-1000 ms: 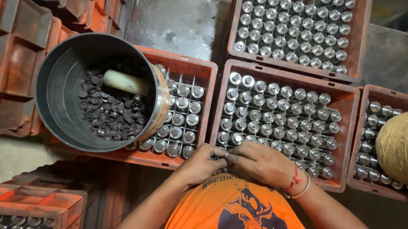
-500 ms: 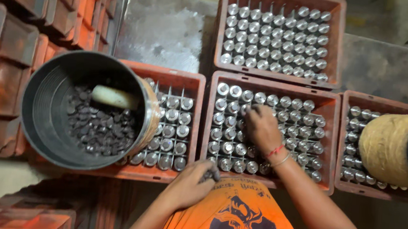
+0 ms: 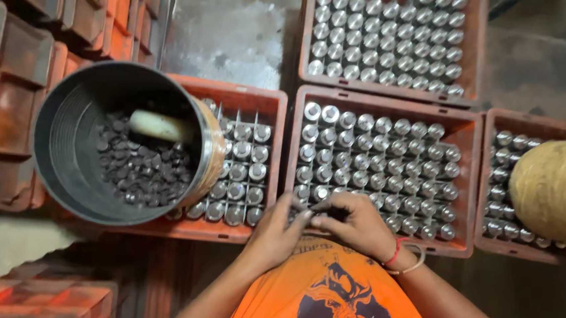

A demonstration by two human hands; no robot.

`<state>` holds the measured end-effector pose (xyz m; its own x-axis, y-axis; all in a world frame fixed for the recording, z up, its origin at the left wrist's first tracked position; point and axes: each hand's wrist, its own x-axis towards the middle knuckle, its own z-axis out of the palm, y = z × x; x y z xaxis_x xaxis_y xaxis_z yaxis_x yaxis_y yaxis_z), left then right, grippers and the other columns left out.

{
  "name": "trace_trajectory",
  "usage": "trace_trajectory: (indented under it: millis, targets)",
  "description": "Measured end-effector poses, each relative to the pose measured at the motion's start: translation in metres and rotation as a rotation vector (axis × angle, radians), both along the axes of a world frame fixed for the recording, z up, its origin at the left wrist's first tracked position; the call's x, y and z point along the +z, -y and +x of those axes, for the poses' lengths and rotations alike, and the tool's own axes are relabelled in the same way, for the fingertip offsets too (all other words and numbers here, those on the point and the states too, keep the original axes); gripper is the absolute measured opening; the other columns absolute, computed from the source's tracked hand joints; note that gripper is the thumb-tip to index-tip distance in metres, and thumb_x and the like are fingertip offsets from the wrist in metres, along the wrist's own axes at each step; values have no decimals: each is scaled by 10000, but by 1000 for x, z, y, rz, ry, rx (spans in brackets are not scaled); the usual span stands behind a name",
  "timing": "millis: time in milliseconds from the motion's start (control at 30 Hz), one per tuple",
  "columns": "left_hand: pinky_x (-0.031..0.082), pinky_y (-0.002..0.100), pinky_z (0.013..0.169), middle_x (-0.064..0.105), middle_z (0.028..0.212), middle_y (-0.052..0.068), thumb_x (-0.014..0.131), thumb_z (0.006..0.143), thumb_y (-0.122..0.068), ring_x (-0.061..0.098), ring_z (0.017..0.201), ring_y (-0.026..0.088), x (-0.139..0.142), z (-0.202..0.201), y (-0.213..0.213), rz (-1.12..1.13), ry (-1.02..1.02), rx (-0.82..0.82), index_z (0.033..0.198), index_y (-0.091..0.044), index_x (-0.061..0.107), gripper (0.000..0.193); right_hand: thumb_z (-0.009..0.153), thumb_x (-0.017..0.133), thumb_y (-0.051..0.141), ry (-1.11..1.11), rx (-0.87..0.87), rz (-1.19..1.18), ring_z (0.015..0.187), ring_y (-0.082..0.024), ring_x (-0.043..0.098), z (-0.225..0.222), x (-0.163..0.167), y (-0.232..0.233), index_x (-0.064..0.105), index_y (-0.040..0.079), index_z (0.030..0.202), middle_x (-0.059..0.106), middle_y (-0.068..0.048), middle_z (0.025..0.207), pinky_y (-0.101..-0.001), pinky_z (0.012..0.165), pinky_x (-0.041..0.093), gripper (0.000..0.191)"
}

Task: The person arranges small metal caps into a grid tray using both hands. They repeatedly pick caps from a bucket and place them into the tray, occasionally using a cylindrical tool to press or align the caps. The process continues across multiple trays.

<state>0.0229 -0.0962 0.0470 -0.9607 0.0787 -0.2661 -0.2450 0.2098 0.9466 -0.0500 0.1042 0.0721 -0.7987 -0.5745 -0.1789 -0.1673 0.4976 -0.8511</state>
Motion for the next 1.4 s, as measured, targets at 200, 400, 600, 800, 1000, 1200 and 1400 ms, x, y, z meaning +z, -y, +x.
trace_trajectory:
  millis: [200,400,600,800,1000,1200,1400]
  targets:
    - [477,340,597,610,787,72,659,982,-220,599,679,156,-18,-8,-16,270,211,0,1008,-38,531,224,838,788,219,190,-78,-117,733,-191,726,7,-7,-9,807,64,955,789,-80,829,-292,696,560,195]
    - [496,285,630,617,777,22,515,1034,-171,581,684,98,-17,3,-20,322,271,-148,1020,-39,580,148,888,797,180,-424,-336,196,750,-218,714,-38,-29,-27,793,59,964,754,-109,886,-329,676,552,143]
    - [540,285,677,707,856,70,544,954,-107,667,748,124,-9,7,-17,131,151,-207,1030,-24,655,158,959,700,93,-790,-106,298,753,-283,660,-55,-53,-22,741,16,1078,677,-131,863,-376,664,545,148]
    - [566,248,709,726,914,51,548,973,-108,680,790,79,-4,10,-25,287,223,-89,1087,-18,630,167,796,603,-30,-878,93,490,1005,-311,614,-33,-44,-21,661,-109,1220,618,-192,1076,-369,896,552,435]
    - [512,252,608,665,805,37,550,1059,-211,593,665,79,-13,7,-32,312,201,-72,1044,-36,587,180,812,640,-22,-803,246,522,1003,-288,598,-42,-20,-19,675,-78,1205,604,-168,1076,-381,865,519,399]
    - [386,199,488,575,747,-23,501,1066,-276,499,574,52,-27,2,-46,642,457,132,1045,-119,508,159,825,816,205,-144,75,-155,781,-196,695,-21,8,-26,785,63,1004,745,-63,872,-327,729,537,230]
    - [400,171,499,578,748,-19,517,1075,-294,505,579,35,-28,8,-49,712,548,136,1038,-114,488,186,857,813,168,-42,62,-213,778,-172,736,11,3,-31,773,44,972,766,-63,885,-297,700,570,175]
